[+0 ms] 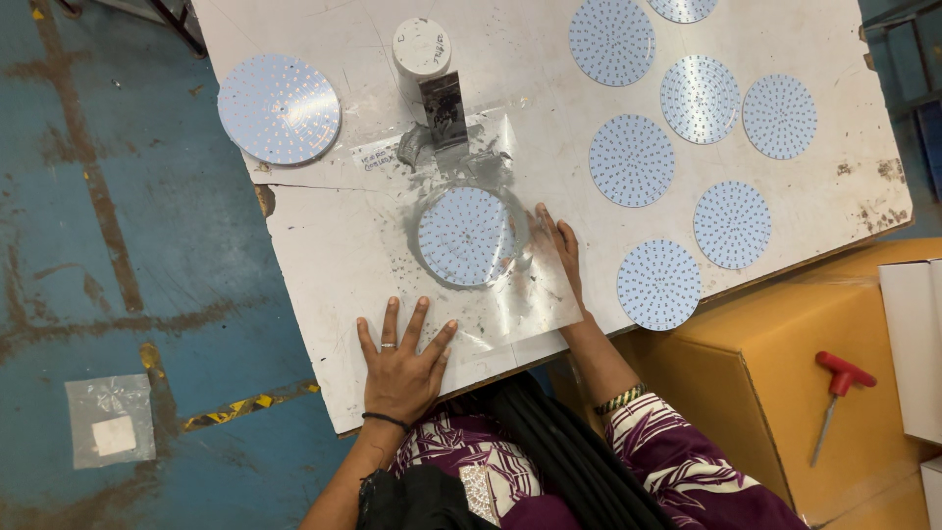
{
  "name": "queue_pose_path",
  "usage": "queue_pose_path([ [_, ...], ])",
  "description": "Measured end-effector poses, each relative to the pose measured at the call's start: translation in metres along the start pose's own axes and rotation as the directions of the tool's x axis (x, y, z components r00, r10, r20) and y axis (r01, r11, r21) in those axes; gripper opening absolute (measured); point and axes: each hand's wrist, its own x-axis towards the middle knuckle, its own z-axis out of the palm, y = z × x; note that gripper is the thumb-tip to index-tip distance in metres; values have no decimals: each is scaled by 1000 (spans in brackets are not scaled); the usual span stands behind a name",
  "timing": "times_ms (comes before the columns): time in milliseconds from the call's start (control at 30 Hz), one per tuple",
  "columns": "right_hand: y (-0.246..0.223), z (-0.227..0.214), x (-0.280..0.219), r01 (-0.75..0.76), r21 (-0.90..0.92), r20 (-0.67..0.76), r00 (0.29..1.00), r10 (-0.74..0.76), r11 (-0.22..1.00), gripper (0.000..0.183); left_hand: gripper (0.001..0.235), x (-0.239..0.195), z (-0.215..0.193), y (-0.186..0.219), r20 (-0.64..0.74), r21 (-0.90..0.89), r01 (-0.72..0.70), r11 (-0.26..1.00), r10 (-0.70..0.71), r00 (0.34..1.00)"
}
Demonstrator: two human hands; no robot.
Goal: The person spreads a grey paste onto circular discs using a metal spatula. They repeatedly scoop paste from a container and spread it evenly over each disc's surface, then place the treated discs aside on the table.
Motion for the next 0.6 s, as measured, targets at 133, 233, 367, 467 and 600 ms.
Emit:
queue_pose_path([
  [133,-5,-6,3,-20,26,19,1000,20,999,46,40,0,1,-1,-7,4,-8,1000,8,1000],
  [233,-12,-10,5,-49,15,19,999,49,999,51,40,0,1,-1,0,8,-9,1000,9,1000],
  [367,-16,-13,10,-68,-15,42,997,69,998,53,40,0,1,-1,-3,8,-11,1000,11,1000],
  [467,-15,-12,10,-64,-28,62,996,66,998,53,40,0,0,-1,-10,6,-13,1000,13,1000],
  [600,-7,-6,1,-45,25,31,999,44,999,54,39,1,-2,0,-1,2,-8,1000,8,1000],
])
